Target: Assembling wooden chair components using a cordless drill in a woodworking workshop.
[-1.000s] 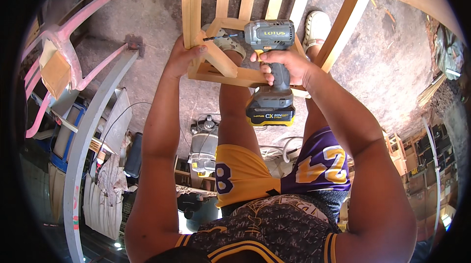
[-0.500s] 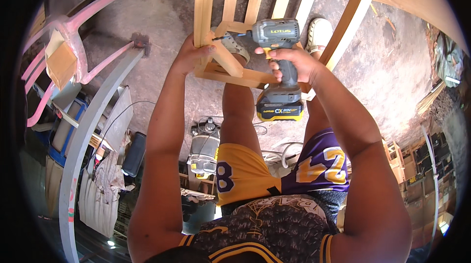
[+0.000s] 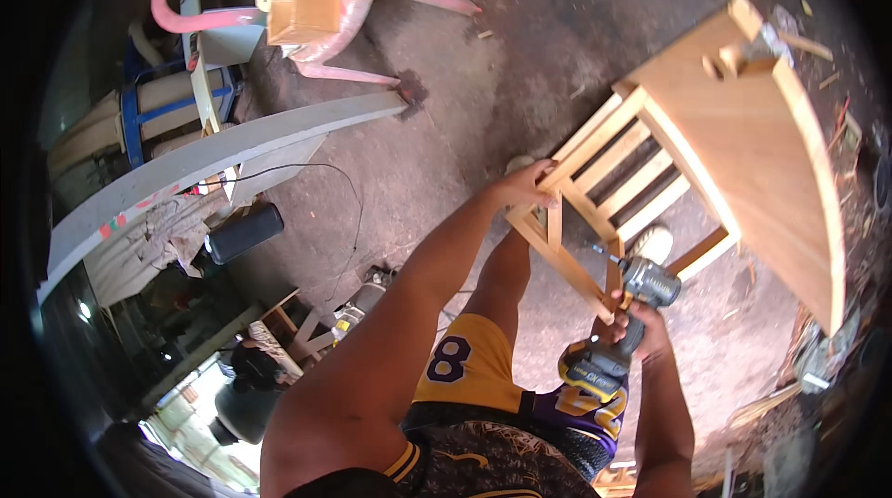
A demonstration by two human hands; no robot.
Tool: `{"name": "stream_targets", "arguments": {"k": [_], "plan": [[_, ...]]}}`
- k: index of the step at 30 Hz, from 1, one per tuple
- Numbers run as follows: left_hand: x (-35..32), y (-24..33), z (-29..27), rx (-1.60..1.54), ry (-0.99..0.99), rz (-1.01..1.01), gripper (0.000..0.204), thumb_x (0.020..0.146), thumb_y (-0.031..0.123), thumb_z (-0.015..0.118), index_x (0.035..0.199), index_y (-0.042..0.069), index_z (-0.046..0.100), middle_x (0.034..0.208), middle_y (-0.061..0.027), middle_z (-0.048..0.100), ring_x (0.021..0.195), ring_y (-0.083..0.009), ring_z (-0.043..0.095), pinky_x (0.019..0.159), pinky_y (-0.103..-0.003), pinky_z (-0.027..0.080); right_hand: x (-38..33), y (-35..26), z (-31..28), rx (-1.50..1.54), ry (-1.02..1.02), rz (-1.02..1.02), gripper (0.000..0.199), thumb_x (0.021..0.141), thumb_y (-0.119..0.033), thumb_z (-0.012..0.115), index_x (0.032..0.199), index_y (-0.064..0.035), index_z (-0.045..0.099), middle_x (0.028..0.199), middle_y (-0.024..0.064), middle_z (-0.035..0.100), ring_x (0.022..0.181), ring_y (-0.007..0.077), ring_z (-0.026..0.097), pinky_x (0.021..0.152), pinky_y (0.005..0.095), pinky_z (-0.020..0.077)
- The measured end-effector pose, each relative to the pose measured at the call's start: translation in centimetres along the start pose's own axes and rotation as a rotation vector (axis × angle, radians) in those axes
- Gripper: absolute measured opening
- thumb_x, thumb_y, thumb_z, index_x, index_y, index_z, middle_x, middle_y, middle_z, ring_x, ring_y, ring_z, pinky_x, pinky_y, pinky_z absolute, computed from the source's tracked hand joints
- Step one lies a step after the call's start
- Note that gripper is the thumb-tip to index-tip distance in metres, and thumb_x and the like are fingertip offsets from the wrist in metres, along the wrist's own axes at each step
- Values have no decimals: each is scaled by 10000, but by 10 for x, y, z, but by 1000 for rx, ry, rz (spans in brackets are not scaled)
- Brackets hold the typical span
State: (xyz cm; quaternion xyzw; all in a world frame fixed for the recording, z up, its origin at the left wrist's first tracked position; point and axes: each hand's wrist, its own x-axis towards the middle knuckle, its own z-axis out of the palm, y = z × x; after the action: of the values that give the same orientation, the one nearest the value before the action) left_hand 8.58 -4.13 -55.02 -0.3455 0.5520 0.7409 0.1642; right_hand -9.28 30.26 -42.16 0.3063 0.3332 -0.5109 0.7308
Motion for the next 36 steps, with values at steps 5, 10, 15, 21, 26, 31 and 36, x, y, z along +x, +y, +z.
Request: {"name": "stream_targets", "arguments": {"k": [5, 10, 15, 21, 26, 31, 36], "plan": [[-60, 6, -50, 82, 561, 234, 623, 768, 168, 788, 1299, 18, 500, 1232, -146, 569, 1136, -247, 561, 988, -375, 444, -15, -16, 34, -47, -21, 42, 437, 852, -267, 654, 1212, -37, 566, 695, 63, 568, 564, 224, 587, 559, 350, 519], [-99, 122, -242, 56, 1153, 587, 97, 884, 110, 620, 924, 23, 634, 855, -93, 614, 840, -167, 597, 799, -317, 481, -31, -40, 68, -195, 114, 65, 372, 871, -299, 620, 1165, -82, 548, 691, 34, 567, 543, 192, 577, 568, 372, 518], [-98, 237, -472, 716, 1290, 225, 303, 909, 236, 543, 929, -34, 680, 955, -254, 665, 906, -371, 660, 780, -426, 514, -13, -27, 139, -228, 153, -100, 397, 878, -298, 615, 1184, -57, 537, 676, 55, 559, 540, 207, 585, 549, 375, 536], [-42, 178, -563, 1237, 767, -89, 294, 856, 247, 577, 876, -25, 686, 928, -278, 663, 904, -415, 651, 811, -476, 499, 31, -6, 204, -58, 185, -65, 415, 869, -296, 627, 1213, -86, 529, 714, 54, 573, 586, 222, 587, 591, 386, 519], [-66, 189, -564, 1195, 763, -68, 218, 817, 205, 619, 902, 12, 672, 921, -258, 667, 906, -404, 649, 807, -474, 501, 61, 0, 261, -85, 91, -101, 429, 850, -251, 635, 1208, -34, 542, 723, 73, 570, 599, 222, 580, 590, 373, 504], [-74, 202, -574, 1264, 678, -59, 194, 760, 166, 675, 905, 36, 683, 912, -234, 673, 890, -398, 649, 789, -465, 510, 75, 2, 293, -66, 5, -206, 434, 835, -204, 640, 1204, -3, 535, 695, 80, 559, 580, 214, 574, 563, 343, 491], [-84, 212, -554, 1147, 949, 13, 248, 831, 247, 603, 920, 26, 672, 922, -257, 656, 904, -425, 631, 794, -479, 504, 68, 11, 281, -69, -5, -297, 447, 808, -190, 662, 1192, 13, 555, 681, 78, 547, 561, 205, 563, 546, 328, 481]]}}
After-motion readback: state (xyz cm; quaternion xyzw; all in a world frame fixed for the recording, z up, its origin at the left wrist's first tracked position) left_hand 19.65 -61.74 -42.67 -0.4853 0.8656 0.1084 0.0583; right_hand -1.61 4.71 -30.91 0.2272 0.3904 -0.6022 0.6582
